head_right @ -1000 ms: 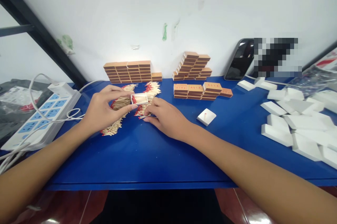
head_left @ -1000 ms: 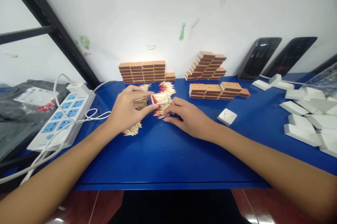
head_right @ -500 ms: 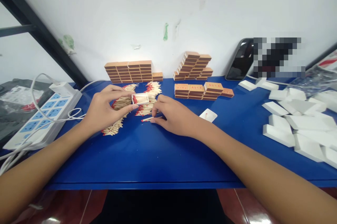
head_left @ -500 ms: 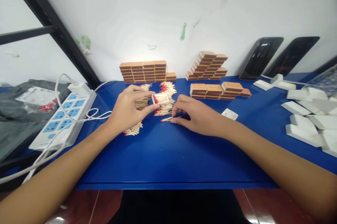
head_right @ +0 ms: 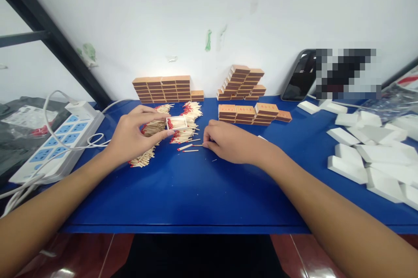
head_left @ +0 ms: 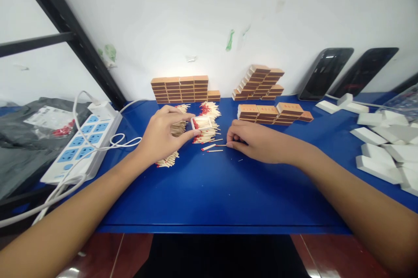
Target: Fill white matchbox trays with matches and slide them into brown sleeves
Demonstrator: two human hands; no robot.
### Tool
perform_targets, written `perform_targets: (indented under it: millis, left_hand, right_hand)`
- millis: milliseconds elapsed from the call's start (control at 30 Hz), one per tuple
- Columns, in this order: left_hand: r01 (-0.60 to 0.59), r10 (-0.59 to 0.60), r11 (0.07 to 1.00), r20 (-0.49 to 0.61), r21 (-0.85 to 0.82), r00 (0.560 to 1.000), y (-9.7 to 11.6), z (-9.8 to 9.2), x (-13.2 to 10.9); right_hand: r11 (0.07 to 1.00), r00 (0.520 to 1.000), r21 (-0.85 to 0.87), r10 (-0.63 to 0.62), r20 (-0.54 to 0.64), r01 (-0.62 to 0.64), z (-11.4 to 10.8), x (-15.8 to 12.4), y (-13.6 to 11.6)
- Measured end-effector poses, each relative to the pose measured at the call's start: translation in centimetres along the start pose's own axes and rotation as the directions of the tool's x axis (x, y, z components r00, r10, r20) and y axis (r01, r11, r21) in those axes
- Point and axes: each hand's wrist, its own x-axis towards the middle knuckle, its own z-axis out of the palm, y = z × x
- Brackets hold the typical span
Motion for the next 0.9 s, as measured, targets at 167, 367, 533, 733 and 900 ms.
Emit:
perform_targets:
  millis: [167, 367, 533, 733, 900]
  left_hand:
    - [0.001, -0.001, 1.000, -0.003, 0.008, 1.000, -0.1, 0.0, 0.0]
    - [-0.015, 0.015, 1.000, 0.003, 0.006, 1.000, -0.2, 0.1, -0.1]
    - [-0.020, 0.020, 1.000, 0.010, 0.020, 1.000, -0.3, 0.2, -0.1]
    - [-0.029, 0.029, 0.999, 0.008, 0.030, 1.000, -0.4, 0.2, -0.1]
    - [-0.029, 0.028, 0.999, 0.018, 0.031, 0.999, -0.5, 0.2, -0.1]
  right_hand:
    - [1.000, 0.998, -0.002, 0.012, -0.055, -0.012, -0.1, 0.1, -0.8]
    - [0.996, 1.000, 0.087, -0.008, -0.002, 0.008, 1.3, 0.5, -2.4]
    - [0.998, 0.996, 0.050, -0.025, -0.086, 0.029, 2.1, 0.7, -2.8]
    - [0.997, 0.996, 0.077, -0.025, -0.081, 0.031, 2.5, 1.1, -3.1]
    - [0.996, 0.998, 0.085, -0.026, -0.063, 0.032, 2.5, 1.1, -2.9]
